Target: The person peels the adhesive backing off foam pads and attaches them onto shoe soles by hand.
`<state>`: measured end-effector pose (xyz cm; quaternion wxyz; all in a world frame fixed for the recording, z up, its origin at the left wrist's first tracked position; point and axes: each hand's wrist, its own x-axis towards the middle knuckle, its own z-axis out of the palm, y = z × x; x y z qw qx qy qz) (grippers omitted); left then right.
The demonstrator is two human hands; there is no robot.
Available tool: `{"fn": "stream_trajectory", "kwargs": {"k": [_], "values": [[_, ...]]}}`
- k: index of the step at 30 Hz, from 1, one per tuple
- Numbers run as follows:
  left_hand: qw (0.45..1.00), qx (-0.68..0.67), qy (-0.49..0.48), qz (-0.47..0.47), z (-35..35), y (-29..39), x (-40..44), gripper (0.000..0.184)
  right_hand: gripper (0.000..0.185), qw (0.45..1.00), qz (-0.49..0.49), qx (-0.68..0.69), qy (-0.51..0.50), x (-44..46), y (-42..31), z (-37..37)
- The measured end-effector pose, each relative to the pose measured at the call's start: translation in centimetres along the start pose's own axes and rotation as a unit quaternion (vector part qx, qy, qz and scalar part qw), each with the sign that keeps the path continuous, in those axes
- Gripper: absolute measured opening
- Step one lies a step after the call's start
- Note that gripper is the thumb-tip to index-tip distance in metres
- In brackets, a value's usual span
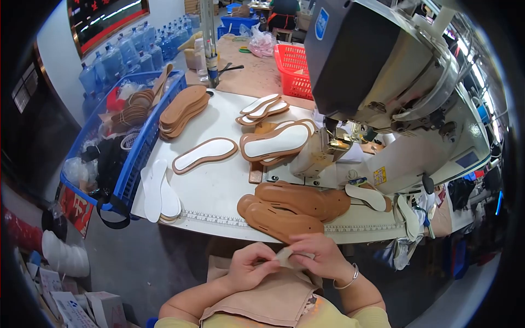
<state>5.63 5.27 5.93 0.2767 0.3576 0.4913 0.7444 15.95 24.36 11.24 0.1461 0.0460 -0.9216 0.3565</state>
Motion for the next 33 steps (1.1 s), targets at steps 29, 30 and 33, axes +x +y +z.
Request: {"fn": "stream_trajectory", "kwargs": {"k": [29, 30, 33], "values": [[0.812, 0.543, 0.071, 0.201, -6.7, -3.4, 1.6, 0.022, 0.015, 0.857, 0.382, 0.223, -0.266, 10.0, 5.4, 0.9], [0.813, 0.541, 0.069, 0.205, -6.7, -3.4, 1.6, 0.022, 0.015, 0.859, 0.383, 0.214, -0.263, 10.0, 5.4, 0.9], [0.812, 0.545, 0.068, 0.200, -6.6, -3.3, 1.6, 0.023, 0.016, 0.860, 0.383, 0.217, -0.257, 9.9, 5.3, 1.1]]}}
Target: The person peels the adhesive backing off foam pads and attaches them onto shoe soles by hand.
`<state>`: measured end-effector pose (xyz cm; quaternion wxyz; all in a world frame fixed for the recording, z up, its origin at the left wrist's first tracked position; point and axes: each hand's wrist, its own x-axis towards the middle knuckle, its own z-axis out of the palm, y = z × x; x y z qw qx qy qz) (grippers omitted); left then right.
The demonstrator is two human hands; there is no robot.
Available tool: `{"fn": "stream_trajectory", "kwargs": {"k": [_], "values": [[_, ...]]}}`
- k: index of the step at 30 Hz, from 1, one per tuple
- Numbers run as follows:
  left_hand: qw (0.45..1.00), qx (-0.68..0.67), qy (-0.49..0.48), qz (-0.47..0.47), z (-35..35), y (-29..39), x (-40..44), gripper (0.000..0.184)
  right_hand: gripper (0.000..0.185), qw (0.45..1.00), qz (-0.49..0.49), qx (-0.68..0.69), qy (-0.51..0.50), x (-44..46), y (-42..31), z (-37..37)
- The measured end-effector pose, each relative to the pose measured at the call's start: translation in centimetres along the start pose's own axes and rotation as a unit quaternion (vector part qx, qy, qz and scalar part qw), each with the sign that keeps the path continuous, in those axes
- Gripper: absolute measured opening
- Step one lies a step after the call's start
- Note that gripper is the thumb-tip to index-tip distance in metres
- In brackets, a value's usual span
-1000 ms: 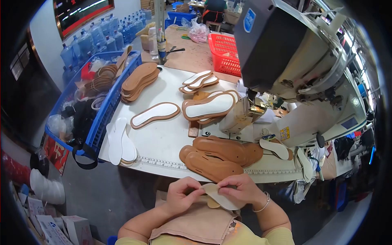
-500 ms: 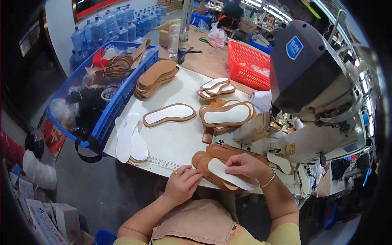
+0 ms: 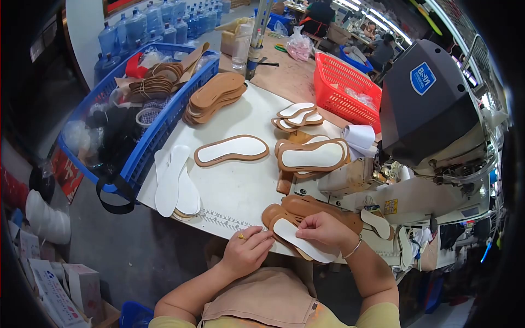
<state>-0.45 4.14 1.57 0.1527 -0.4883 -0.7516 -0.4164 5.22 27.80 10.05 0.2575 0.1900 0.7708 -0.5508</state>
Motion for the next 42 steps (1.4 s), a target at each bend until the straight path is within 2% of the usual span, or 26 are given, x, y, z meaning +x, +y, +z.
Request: {"fn": "stream_trajectory", "kwargs": {"k": [7, 10, 12, 13, 15, 18, 23, 26, 28, 32, 33, 35, 39, 42], "values": [[1.000, 0.004, 0.003, 0.000, 0.1, 0.1, 0.1, 0.023, 0.017, 1.000, 0.015, -0.011, 0.002, 0.4, 0.4, -0.3], [1.000, 0.013, -0.002, 0.009, 0.1, 0.1, 0.3, 0.032, 0.018, 0.999, 0.021, -0.035, 0.009, 0.5, 0.1, -0.3], [0.997, 0.045, -0.067, -0.015, -0.4, 0.7, 0.7, 0.052, 0.018, 0.999, 0.025, -0.042, 0.009, 0.5, 0.0, -0.3], [0.997, 0.044, -0.069, -0.013, -0.5, 1.1, 0.9, 0.052, 0.018, 0.999, 0.024, -0.039, 0.010, 0.5, -0.1, -0.3], [0.984, 0.104, -0.144, -0.006, -0.5, 1.7, 1.2, 0.071, 0.021, 0.999, 0.026, -0.038, 0.012, 0.4, -0.4, -0.3], [0.978, 0.127, -0.165, 0.008, -0.4, 1.6, 1.2, 0.078, 0.023, 0.996, 0.026, -0.082, 0.005, -0.5, -1.2, -0.4], [0.974, 0.137, -0.180, 0.023, -0.3, 1.3, 1.1, 0.077, 0.038, 0.995, 0.003, -0.103, 0.007, -2.2, -0.9, -0.7], [0.974, 0.139, -0.180, 0.017, -0.2, 1.4, 1.0, 0.078, 0.047, 0.989, -0.018, -0.141, 0.040, -3.3, -0.4, -0.5], [0.973, 0.140, -0.181, 0.012, -0.3, 1.4, 1.1, 0.078, 0.051, 0.986, -0.022, -0.130, 0.103, -4.5, 0.9, -1.2], [0.970, 0.157, -0.183, 0.021, -0.2, 1.6, 1.4, 0.080, 0.040, 0.988, 0.053, -0.110, 0.099, -6.8, 2.7, -2.1], [0.969, 0.161, -0.185, 0.018, -0.3, 1.7, 1.4, 0.079, 0.040, 0.988, 0.055, -0.104, 0.102, -7.2, 3.7, -2.1], [0.967, 0.163, -0.193, 0.012, -0.4, 1.8, 1.6, 0.078, 0.038, 0.990, 0.033, 0.022, 0.136, -7.6, 6.0, -2.0], [0.968, 0.150, -0.201, 0.010, -0.4, 2.0, 1.8, 0.077, 0.037, 0.982, 0.037, 0.058, 0.174, -7.5, 8.1, -1.2], [0.965, 0.158, -0.208, 0.010, -0.5, 2.3, 2.0, 0.077, 0.037, 0.976, 0.030, 0.017, 0.214, -7.3, 8.2, -0.6]]}}
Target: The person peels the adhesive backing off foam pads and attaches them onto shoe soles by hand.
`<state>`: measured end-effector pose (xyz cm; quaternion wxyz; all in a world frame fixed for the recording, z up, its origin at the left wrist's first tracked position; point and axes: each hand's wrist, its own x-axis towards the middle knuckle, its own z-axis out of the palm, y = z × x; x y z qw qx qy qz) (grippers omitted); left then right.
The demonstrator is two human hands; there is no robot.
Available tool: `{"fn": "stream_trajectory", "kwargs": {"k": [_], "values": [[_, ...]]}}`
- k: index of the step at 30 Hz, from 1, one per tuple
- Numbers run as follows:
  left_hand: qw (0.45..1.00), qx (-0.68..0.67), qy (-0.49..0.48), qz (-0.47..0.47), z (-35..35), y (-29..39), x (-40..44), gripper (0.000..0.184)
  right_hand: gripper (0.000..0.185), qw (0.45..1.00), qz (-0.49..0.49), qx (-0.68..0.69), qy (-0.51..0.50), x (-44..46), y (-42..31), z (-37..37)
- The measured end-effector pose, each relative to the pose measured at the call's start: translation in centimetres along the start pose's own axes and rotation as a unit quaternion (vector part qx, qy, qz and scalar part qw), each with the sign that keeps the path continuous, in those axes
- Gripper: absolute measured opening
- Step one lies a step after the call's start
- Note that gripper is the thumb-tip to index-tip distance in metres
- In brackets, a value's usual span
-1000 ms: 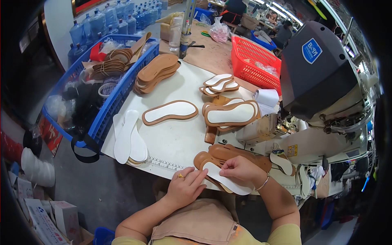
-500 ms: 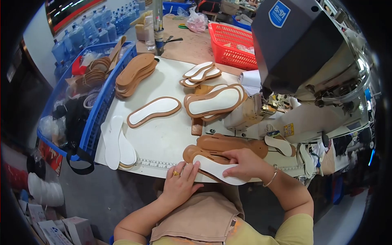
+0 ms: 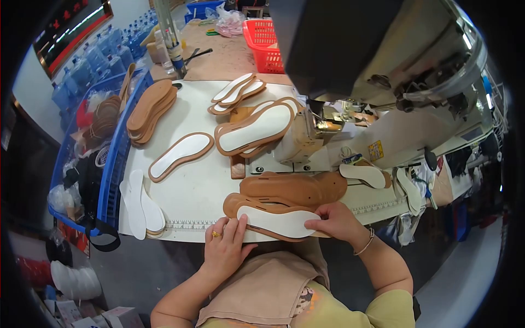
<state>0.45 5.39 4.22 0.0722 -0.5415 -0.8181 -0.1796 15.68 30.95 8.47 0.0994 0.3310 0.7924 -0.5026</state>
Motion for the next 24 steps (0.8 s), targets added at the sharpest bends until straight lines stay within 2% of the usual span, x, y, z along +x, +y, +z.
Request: {"fn": "stream_trajectory", "kwargs": {"k": [7, 12, 13, 16, 19, 24], "values": [[1.000, 0.007, -0.011, 0.008, 0.1, 0.4, 0.0, 0.077, 0.039, 0.998, -0.039, -0.045, 0.020, 0.1, 0.0, 0.1], [0.999, 0.030, 0.006, -0.037, -0.1, 2.3, 0.3, 0.087, 0.036, 0.996, -0.056, -0.066, 0.029, 0.1, 0.0, 0.3], [0.999, 0.046, -0.009, -0.027, -0.2, 3.0, 0.7, 0.092, 0.036, 0.996, -0.059, -0.065, 0.029, 0.1, 0.1, 0.3], [0.990, -0.030, -0.094, 0.105, 1.7, 4.5, 2.1, 0.095, 0.037, 0.995, -0.071, -0.062, 0.035, 0.3, 0.3, 0.6], [0.988, 0.034, -0.080, 0.130, 3.2, 5.2, 2.4, 0.096, 0.038, 0.995, -0.074, -0.057, 0.036, 0.0, 0.2, 0.1], [0.990, -0.002, -0.071, 0.122, 3.4, 5.1, 2.3, 0.097, 0.035, 0.998, -0.051, -0.018, 0.037, -1.2, 2.6, -2.0]]}}
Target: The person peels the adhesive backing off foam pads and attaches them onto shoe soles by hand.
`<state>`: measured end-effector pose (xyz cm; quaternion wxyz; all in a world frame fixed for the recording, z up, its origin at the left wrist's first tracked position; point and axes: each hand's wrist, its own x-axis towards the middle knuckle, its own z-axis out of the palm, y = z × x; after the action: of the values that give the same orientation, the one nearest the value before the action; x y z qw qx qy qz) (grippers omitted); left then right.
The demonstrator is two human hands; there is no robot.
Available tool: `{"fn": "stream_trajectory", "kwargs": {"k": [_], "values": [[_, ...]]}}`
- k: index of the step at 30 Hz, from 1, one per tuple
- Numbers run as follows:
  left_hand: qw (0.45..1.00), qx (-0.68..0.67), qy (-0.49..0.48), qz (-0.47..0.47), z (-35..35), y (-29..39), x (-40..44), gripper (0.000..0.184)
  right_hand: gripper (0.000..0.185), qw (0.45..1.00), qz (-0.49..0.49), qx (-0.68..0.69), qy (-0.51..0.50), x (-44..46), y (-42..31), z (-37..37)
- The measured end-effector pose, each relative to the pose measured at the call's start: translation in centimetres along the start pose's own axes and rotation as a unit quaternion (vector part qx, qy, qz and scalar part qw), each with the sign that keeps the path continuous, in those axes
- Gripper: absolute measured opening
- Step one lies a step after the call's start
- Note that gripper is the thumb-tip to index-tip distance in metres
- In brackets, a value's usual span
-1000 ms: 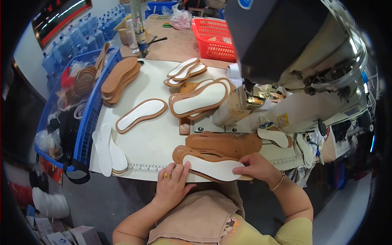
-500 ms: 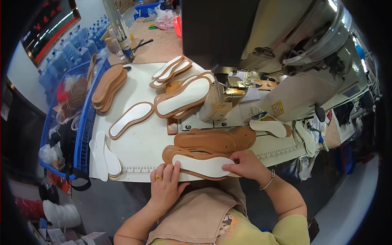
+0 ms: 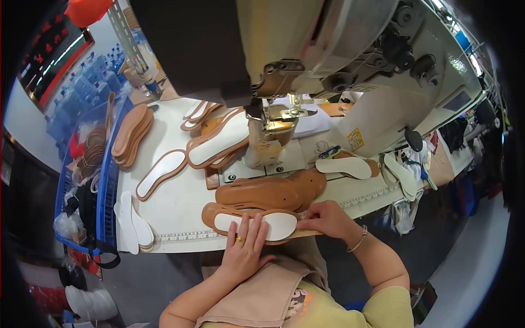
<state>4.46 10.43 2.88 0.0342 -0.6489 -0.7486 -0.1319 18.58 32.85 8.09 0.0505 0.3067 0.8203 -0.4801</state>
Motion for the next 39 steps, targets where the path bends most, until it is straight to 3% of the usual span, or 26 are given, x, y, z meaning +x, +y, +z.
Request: {"fn": "stream_trajectory", "kwargs": {"k": [4, 6, 12, 14, 15, 16, 18, 21, 23, 26, 28, 33, 35, 39], "values": [[1.000, -0.008, -0.001, -0.011, 0.1, 0.1, 0.0, 0.096, 0.027, 1.000, -0.002, 0.008, 0.014, -2.4, 1.6, -2.9], [1.000, -0.011, -0.007, -0.011, 0.0, 0.3, 0.1, 0.094, 0.026, 0.997, 0.075, 0.033, 0.016, -3.7, 2.6, -4.6], [0.999, 0.031, -0.034, 0.014, -1.2, 1.2, 1.0, 0.085, 0.021, 0.993, 0.092, -0.067, 0.044, -8.7, 8.0, -9.3], [0.998, 0.041, -0.034, 0.019, -1.5, 1.5, 1.3, 0.085, 0.024, 0.979, 0.161, -0.107, 0.066, -10.2, 7.7, -9.5], [0.998, 0.040, -0.034, 0.020, -1.4, 1.8, 1.6, 0.085, 0.033, 0.962, 0.166, -0.167, 0.138, -11.2, 8.2, -8.2], [0.998, 0.042, -0.037, 0.021, -1.4, 2.0, 1.9, 0.084, 0.033, 0.962, 0.165, -0.167, 0.138, -11.6, 8.2, -7.6], [0.998, 0.046, -0.038, 0.017, -1.0, 2.2, 2.4, 0.084, 0.039, 0.956, 0.084, -0.202, 0.197, -11.7, 7.8, -6.4], [0.998, 0.011, -0.037, 0.053, -0.7, 1.7, 3.1, 0.084, 0.032, 0.960, -0.010, -0.076, 0.271, -9.9, 7.3, -3.2], [0.997, -0.041, -0.046, 0.054, -1.9, 0.8, 3.3, 0.082, 0.027, 0.956, -0.096, -0.030, 0.276, -8.1, 6.1, -0.8], [0.999, -0.014, -0.022, -0.020, -2.3, -0.7, 2.7, 0.081, 0.033, 0.933, -0.222, -0.108, 0.263, -5.7, 2.4, 2.0], [0.999, -0.027, 0.013, 0.015, -2.0, -1.4, 2.1, 0.080, 0.036, 0.910, -0.307, -0.132, 0.245, -4.1, 1.6, 3.3], [0.989, -0.091, 0.093, 0.069, -1.4, -1.9, 1.3, 0.061, 0.035, 0.891, -0.366, -0.072, 0.258, -0.9, 0.3, 4.6], [0.987, -0.090, 0.108, 0.081, -1.7, -2.2, 1.3, 0.058, 0.028, 0.912, -0.332, 0.033, 0.240, 0.0, 0.8, 5.2], [0.982, -0.096, 0.137, 0.082, -1.8, -2.2, 1.7, 0.048, 0.030, 0.905, -0.330, 0.016, 0.268, 0.3, 1.7, 6.0]]}}
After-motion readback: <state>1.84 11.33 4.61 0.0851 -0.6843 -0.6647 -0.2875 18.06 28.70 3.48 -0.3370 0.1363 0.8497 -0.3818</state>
